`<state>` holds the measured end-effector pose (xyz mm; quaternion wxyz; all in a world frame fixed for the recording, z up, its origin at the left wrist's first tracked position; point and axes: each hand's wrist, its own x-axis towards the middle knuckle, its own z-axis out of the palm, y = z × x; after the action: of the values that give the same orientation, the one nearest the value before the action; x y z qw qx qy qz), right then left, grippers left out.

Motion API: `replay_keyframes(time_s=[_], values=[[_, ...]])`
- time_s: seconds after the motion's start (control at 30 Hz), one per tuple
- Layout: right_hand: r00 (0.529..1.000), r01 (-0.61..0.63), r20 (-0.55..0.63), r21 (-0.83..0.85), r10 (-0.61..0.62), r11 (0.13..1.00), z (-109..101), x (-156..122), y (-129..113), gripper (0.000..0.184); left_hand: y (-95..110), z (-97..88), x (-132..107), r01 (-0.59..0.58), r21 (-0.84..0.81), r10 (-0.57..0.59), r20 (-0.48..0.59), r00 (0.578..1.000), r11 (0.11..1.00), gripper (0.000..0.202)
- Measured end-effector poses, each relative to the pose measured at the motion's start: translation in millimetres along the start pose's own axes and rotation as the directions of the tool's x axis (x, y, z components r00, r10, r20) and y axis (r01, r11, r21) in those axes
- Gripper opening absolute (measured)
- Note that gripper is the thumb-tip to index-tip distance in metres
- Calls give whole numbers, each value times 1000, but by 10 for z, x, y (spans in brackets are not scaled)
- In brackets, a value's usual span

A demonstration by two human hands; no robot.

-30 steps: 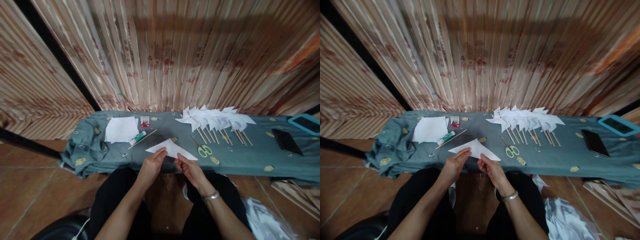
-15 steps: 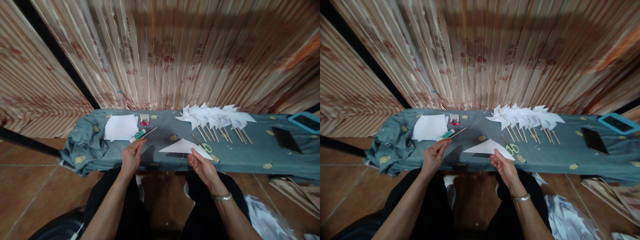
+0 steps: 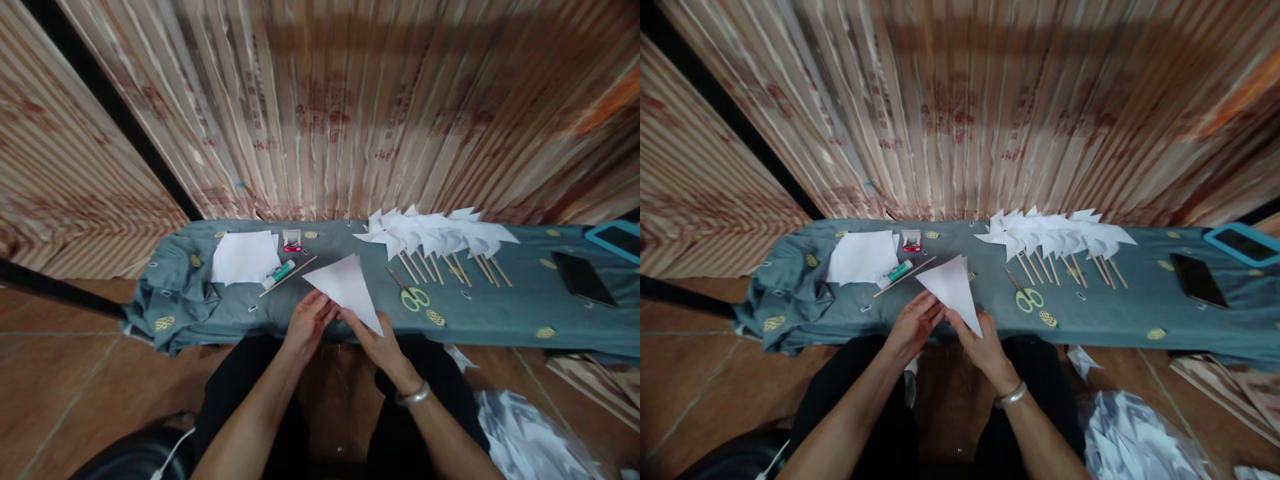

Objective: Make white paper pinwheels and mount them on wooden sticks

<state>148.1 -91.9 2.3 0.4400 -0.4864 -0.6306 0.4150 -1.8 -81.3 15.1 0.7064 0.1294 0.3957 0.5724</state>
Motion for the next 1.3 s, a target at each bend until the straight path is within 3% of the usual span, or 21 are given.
replay_keyframes(time_s=[0.1,0.2,0.3,0.37,0.47,0.6,1.07,1.2,1.3], values=[[995,46,87,-93,-38,995,-92,31,32,26,40,-3,58,-25,-28,23,-65,998,999,25],[999,11,41,-104,-6,995,-239,80,104,30,57,-11,79,-33,-17,31,-73,997,999,24],[985,-156,-51,143,165,977,-372,119,153,39,32,-26,82,-28,55,31,-59,998,998,23],[963,-233,-44,352,265,906,-426,138,141,46,-8,-32,84,-28,102,32,-31,999,994,28],[943,-249,-53,543,328,802,-453,169,68,50,-84,-26,91,-36,146,34,18,999,989,40],[945,-215,-58,632,322,745,-448,213,-32,44,-160,1,99,-33,210,22,52,998,977,46],[929,-298,26,643,369,705,-385,196,-18,44,-243,22,129,4,218,-20,75,997,976,46],[944,-292,10,494,330,819,-279,178,69,40,-276,42,133,49,189,-68,96,993,981,43],[982,-159,-61,245,179,956,-258,168,119,29,-274,58,147,84,164,-102,108,989,983,43]])
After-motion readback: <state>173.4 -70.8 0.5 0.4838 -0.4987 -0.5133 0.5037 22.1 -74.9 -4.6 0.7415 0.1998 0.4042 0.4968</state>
